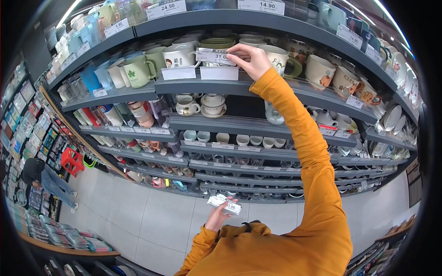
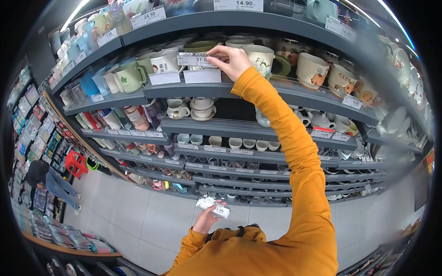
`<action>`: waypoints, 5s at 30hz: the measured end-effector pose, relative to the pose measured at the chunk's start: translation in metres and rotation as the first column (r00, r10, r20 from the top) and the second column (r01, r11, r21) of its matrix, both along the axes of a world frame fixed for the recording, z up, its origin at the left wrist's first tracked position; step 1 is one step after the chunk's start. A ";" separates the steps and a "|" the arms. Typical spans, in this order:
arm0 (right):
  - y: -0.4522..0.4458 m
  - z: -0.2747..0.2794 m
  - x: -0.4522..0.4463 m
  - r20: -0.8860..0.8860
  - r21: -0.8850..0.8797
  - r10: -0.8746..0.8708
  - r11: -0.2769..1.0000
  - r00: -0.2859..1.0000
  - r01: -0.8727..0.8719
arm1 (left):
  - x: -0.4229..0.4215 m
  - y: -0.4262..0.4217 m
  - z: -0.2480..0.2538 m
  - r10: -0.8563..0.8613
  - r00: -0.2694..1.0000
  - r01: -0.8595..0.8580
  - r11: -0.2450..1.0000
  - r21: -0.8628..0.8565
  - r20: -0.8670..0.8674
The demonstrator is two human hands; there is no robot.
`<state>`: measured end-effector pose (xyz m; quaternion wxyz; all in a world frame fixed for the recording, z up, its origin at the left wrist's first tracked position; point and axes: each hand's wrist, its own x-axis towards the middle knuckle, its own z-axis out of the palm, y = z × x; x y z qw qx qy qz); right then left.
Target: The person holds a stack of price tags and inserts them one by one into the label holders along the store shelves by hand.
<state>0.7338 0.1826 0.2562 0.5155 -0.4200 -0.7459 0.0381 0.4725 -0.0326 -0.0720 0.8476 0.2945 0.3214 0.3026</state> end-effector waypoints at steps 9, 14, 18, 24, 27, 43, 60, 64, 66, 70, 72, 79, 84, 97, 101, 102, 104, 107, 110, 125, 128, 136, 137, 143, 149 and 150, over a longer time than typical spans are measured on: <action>0.002 -0.001 0.002 0.097 0.011 -0.047 0.999 0.994 0.046 | -0.007 -0.003 -0.002 0.023 1.000 -0.024 1.000 -0.017 -0.012; 0.000 0.000 0.004 0.124 -0.001 -0.058 0.998 0.991 0.058 | -0.011 -0.002 0.000 0.030 0.999 -0.030 0.999 -0.023 -0.028; -0.007 0.000 0.003 0.150 -0.017 -0.077 0.997 0.986 0.081 | -0.013 -0.002 0.000 0.030 0.999 -0.030 0.999 -0.027 -0.013; -0.011 -0.006 0.002 0.230 0.006 -0.071 0.997 0.971 0.072 | -0.012 -0.001 0.001 0.008 1.000 -0.008 1.000 -0.020 -0.018; -0.010 -0.008 0.003 0.243 0.028 -0.066 0.998 0.968 0.061 | -0.012 0.000 0.002 -0.001 1.000 0.000 1.000 -0.024 -0.019; -0.112 -0.073 -0.030 0.228 0.250 -0.123 0.966 0.966 0.064 | 0.001 -0.002 0.005 -0.090 0.995 0.090 0.996 0.004 0.049; -0.393 -0.314 -0.026 -0.424 -0.740 -0.523 0.670 0.739 0.050 | 0.080 -0.083 0.008 -0.139 0.969 0.173 0.971 0.164 -0.202; -0.439 -0.313 0.003 -0.456 -0.723 -0.532 0.689 0.713 0.052 | 0.104 -0.131 0.006 -0.184 0.969 0.213 0.959 0.185 -0.165; -0.463 -0.311 0.012 -0.457 -0.707 -0.518 0.705 0.723 0.059 | 0.110 -0.156 0.004 -0.213 0.964 0.243 0.951 0.193 -0.161; -0.507 -0.302 0.016 -0.368 -0.707 -0.516 0.696 0.774 0.127 | 0.113 -0.206 0.001 -0.221 0.967 0.239 0.960 0.148 -0.126; -0.523 -0.297 0.013 -0.383 -0.684 -0.495 0.720 0.780 0.121 | 0.109 -0.227 0.000 -0.188 0.974 0.203 0.971 0.125 -0.123; -0.551 -0.276 0.022 -0.498 -0.668 -0.535 0.739 0.683 0.092 | 0.085 -0.265 0.011 -0.187 0.976 0.193 0.980 0.050 -0.109; -0.554 -0.238 0.020 -0.745 -0.516 -0.441 0.857 0.500 -0.013 | 0.077 -0.281 0.012 -0.198 0.977 0.195 0.980 -0.038 -0.082; -0.554 -0.204 0.012 -0.793 -0.413 -0.406 0.906 0.455 0.090 | 0.076 -0.278 0.033 -0.302 0.951 0.305 0.952 0.035 -0.069; -0.539 -0.189 0.022 -0.781 -0.362 -0.369 0.925 0.504 0.117 | 0.063 -0.277 0.033 -0.272 0.955 0.278 0.960 0.040 -0.115; -0.535 -0.184 0.025 -0.773 -0.343 -0.363 0.929 0.520 0.139 | 0.058 -0.277 0.032 -0.271 0.955 0.278 0.959 0.046 -0.121; -0.528 -0.181 0.032 -0.747 -0.316 -0.368 0.929 0.553 0.192 | 0.052 -0.278 0.029 -0.247 0.960 0.254 0.966 0.040 -0.130; -0.519 -0.178 0.040 -0.728 -0.295 -0.359 0.933 0.585 0.205 | 0.045 -0.283 0.022 -0.211 0.970 0.214 0.977 0.014 -0.122; -0.514 -0.173 0.043 -0.717 -0.302 -0.366 0.930 0.593 0.209 | 0.043 -0.286 0.017 -0.189 0.974 0.188 0.982 -0.014 -0.128; -0.521 -0.168 0.056 -0.698 -0.317 -0.392 0.920 0.599 0.233 | 0.067 -0.279 0.033 -0.215 0.965 0.216 0.976 -0.010 -0.147; -0.524 -0.168 0.058 -0.699 -0.330 -0.411 0.911 0.585 0.246 | 0.072 -0.280 0.026 -0.240 0.964 0.234 0.970 -0.061 -0.115; -0.532 -0.171 0.066 -0.683 -0.341 -0.439 0.899 0.584 0.276 | 0.087 -0.279 0.023 -0.291 0.951 0.281 0.955 -0.095 -0.108; -0.532 -0.171 0.067 -0.683 -0.344 -0.441 0.898 0.583 0.276 | 0.088 -0.278 0.023 -0.292 0.950 0.282 0.954 -0.097 -0.107; -0.527 -0.180 0.068 -0.677 -0.376 -0.450 0.892 0.583 0.251 | 0.085 -0.271 0.014 -0.271 0.958 0.260 0.959 -0.112 -0.097; -0.506 -0.191 0.057 -0.682 -0.409 -0.434 0.893 0.589 0.186 | 0.073 -0.263 0.010 -0.229 0.970 0.217 0.967 -0.129 -0.086; -0.502 -0.191 0.054 -0.668 -0.418 -0.437 0.890 0.602 0.182 | 0.069 -0.261 0.011 -0.229 0.970 0.218 0.967 -0.128 -0.083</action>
